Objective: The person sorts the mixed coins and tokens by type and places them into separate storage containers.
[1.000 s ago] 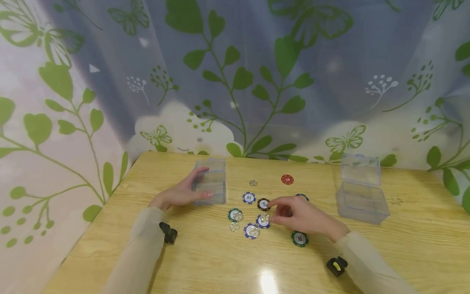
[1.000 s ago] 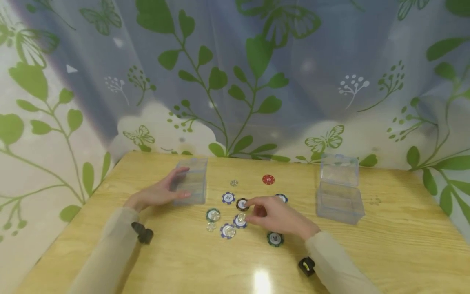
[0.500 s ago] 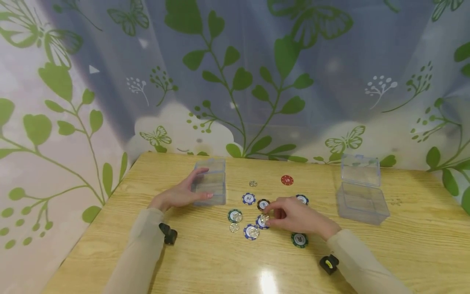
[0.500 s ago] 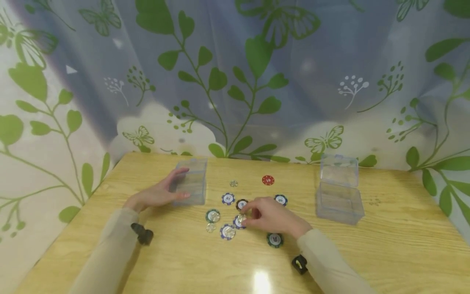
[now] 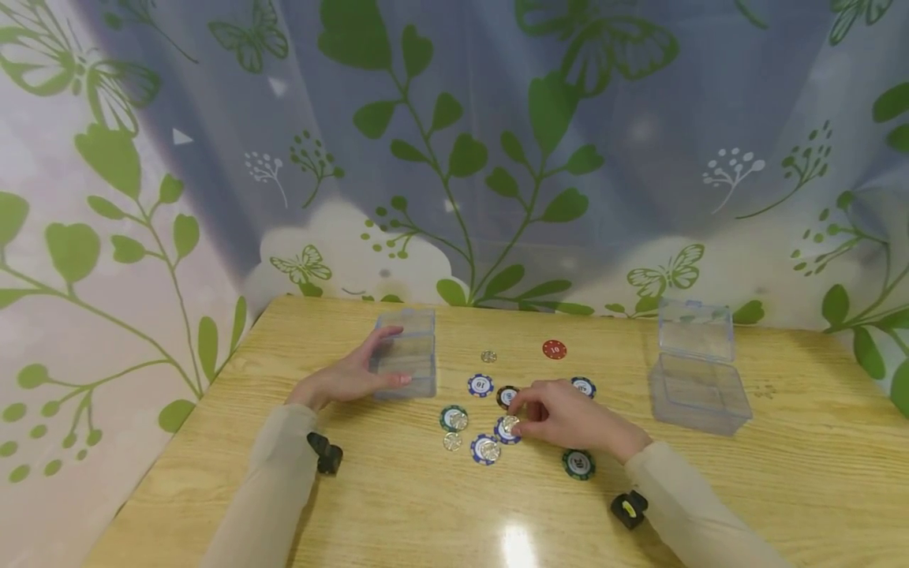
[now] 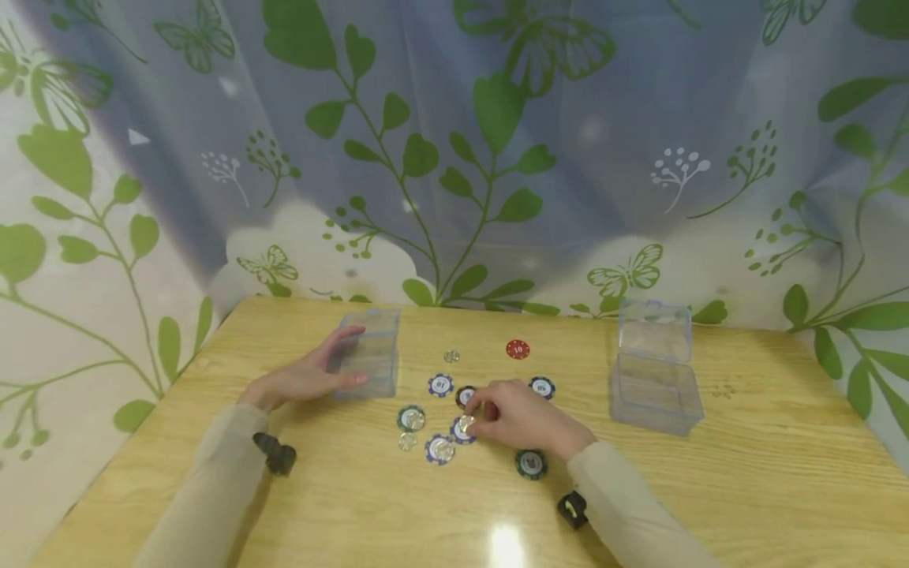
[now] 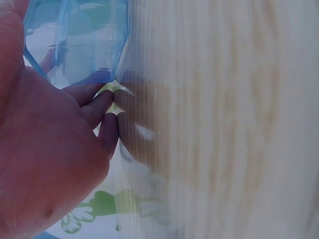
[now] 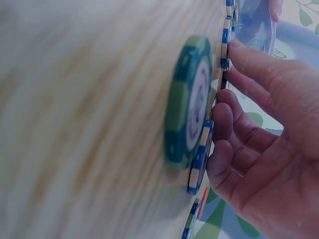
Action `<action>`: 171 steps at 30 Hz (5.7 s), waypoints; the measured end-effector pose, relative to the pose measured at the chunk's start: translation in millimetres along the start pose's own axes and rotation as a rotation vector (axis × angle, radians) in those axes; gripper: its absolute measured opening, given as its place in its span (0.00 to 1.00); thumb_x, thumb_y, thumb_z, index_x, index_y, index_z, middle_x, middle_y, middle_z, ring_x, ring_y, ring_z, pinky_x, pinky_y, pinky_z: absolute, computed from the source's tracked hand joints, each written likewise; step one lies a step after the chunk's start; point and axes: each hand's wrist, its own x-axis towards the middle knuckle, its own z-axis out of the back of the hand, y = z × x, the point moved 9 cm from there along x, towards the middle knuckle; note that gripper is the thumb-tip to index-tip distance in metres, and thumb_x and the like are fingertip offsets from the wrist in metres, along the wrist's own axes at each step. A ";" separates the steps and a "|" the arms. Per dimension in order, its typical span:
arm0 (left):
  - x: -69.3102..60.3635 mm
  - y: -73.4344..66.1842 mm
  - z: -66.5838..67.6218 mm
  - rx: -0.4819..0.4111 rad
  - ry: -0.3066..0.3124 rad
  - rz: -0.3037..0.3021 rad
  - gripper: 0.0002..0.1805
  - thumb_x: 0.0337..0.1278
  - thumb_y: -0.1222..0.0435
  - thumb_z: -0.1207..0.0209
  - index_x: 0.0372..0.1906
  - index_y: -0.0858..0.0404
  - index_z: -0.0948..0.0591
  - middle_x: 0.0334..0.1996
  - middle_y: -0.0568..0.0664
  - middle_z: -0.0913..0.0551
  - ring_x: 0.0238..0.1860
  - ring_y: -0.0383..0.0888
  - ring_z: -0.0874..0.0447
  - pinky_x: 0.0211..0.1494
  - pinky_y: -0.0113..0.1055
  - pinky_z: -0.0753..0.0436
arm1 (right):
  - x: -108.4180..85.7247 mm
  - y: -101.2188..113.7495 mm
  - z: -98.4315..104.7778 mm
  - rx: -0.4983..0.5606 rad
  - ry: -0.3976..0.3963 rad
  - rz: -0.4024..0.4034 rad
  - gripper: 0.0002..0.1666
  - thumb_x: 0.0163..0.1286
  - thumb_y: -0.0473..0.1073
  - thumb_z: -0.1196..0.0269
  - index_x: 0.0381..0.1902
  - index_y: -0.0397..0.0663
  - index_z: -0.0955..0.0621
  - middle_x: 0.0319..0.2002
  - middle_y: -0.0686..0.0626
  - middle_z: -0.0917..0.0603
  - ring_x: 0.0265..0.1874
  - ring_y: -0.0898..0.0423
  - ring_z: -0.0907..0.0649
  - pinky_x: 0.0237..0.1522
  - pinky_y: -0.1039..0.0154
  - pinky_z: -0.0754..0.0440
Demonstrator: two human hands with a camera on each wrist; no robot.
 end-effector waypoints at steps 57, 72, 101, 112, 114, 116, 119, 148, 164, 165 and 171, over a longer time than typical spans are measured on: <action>-0.9 2.2 -0.2 -0.014 -0.029 0.045 0.48 0.65 0.47 0.36 0.79 0.44 0.53 0.82 0.61 0.55 0.82 0.67 0.57 0.78 0.69 0.48 | 2.1 0.2 -0.9 0.281 -0.016 -0.032 0.09 0.68 0.33 0.34 0.44 0.49 0.15 0.33 0.52 0.13 0.30 0.63 0.18 0.30 0.67 0.19; -3.9 4.0 -0.5 -0.036 -0.036 0.065 0.49 0.63 0.47 0.35 0.79 0.42 0.53 0.83 0.59 0.55 0.81 0.66 0.54 0.79 0.67 0.48 | 12.4 -7.7 -1.3 0.390 -0.131 -0.166 0.06 0.68 0.39 0.32 0.43 0.52 0.15 0.35 0.52 0.15 0.33 0.56 0.18 0.32 0.67 0.21; -0.4 3.6 0.1 -0.055 -0.038 0.038 0.48 0.64 0.46 0.35 0.79 0.44 0.51 0.82 0.61 0.54 0.82 0.66 0.56 0.79 0.68 0.49 | 67.9 13.0 -1.8 0.671 -0.401 -0.301 0.11 0.67 0.37 0.31 0.47 0.43 0.14 0.35 0.46 0.11 0.28 0.58 0.21 0.29 0.68 0.25; -1.7 3.5 -0.3 -0.095 -0.043 0.064 0.48 0.63 0.47 0.34 0.79 0.44 0.50 0.82 0.60 0.54 0.82 0.64 0.57 0.79 0.66 0.47 | 84.7 22.2 -9.9 0.722 -0.389 -0.325 0.11 0.67 0.39 0.31 0.47 0.48 0.13 0.35 0.49 0.12 0.29 0.58 0.22 0.30 0.66 0.25; -1.8 3.5 -0.5 -0.098 -0.041 0.064 0.47 0.64 0.47 0.34 0.79 0.45 0.50 0.82 0.60 0.54 0.82 0.64 0.58 0.79 0.66 0.47 | 87.3 24.2 -10.2 0.725 -0.395 -0.322 0.11 0.67 0.39 0.30 0.46 0.47 0.13 0.35 0.48 0.12 0.29 0.59 0.21 0.31 0.65 0.25; -2.0 2.5 -0.6 -0.096 -0.037 0.059 0.47 0.65 0.48 0.35 0.79 0.46 0.51 0.82 0.61 0.55 0.82 0.65 0.58 0.79 0.67 0.48 | 89.5 25.5 -10.8 0.727 -0.401 -0.322 0.10 0.67 0.38 0.30 0.46 0.46 0.13 0.35 0.48 0.12 0.29 0.59 0.21 0.32 0.65 0.25; -2.5 0.3 -0.3 -0.097 -0.033 0.048 0.47 0.65 0.48 0.35 0.79 0.47 0.51 0.82 0.62 0.55 0.82 0.65 0.58 0.79 0.67 0.48 | 91.9 25.9 -12.1 0.728 -0.413 -0.330 0.09 0.67 0.38 0.30 0.45 0.46 0.13 0.34 0.48 0.12 0.29 0.59 0.21 0.31 0.66 0.25; 0.6 1.0 0.1 -0.086 -0.039 0.032 0.48 0.65 0.50 0.35 0.79 0.48 0.51 0.82 0.64 0.54 0.82 0.66 0.56 0.79 0.67 0.49 | 86.9 26.6 -0.6 0.573 -0.401 -0.293 0.04 0.67 0.39 0.31 0.40 0.47 0.13 0.36 0.50 0.12 0.34 0.59 0.18 0.37 0.66 0.21; -0.4 1.9 -2.0 -0.071 -0.018 0.040 0.49 0.63 0.47 0.34 0.80 0.46 0.52 0.83 0.61 0.57 0.83 0.65 0.60 0.80 0.68 0.51 | 62.6 18.8 -0.5 0.387 -0.128 -0.109 0.08 0.67 0.40 0.30 0.44 0.45 0.14 0.35 0.52 0.14 0.35 0.58 0.18 0.40 0.67 0.20; -0.4 1.5 -2.0 -0.071 -0.017 0.034 0.49 0.64 0.47 0.34 0.80 0.46 0.52 0.83 0.61 0.57 0.83 0.64 0.61 0.80 0.68 0.51 | 61.4 18.9 -1.2 0.377 -0.111 -0.105 0.08 0.67 0.40 0.30 0.44 0.45 0.14 0.35 0.52 0.14 0.36 0.58 0.18 0.40 0.67 0.19; -0.3 0.3 -2.2 -0.066 -0.009 0.012 0.49 0.65 0.49 0.36 0.80 0.48 0.54 0.82 0.62 0.58 0.83 0.65 0.61 0.79 0.67 0.49 | 56.9 19.9 -9.5 0.339 -0.017 -0.046 0.10 0.67 0.39 0.30 0.46 0.46 0.14 0.37 0.53 0.14 0.38 0.58 0.17 0.43 0.67 0.17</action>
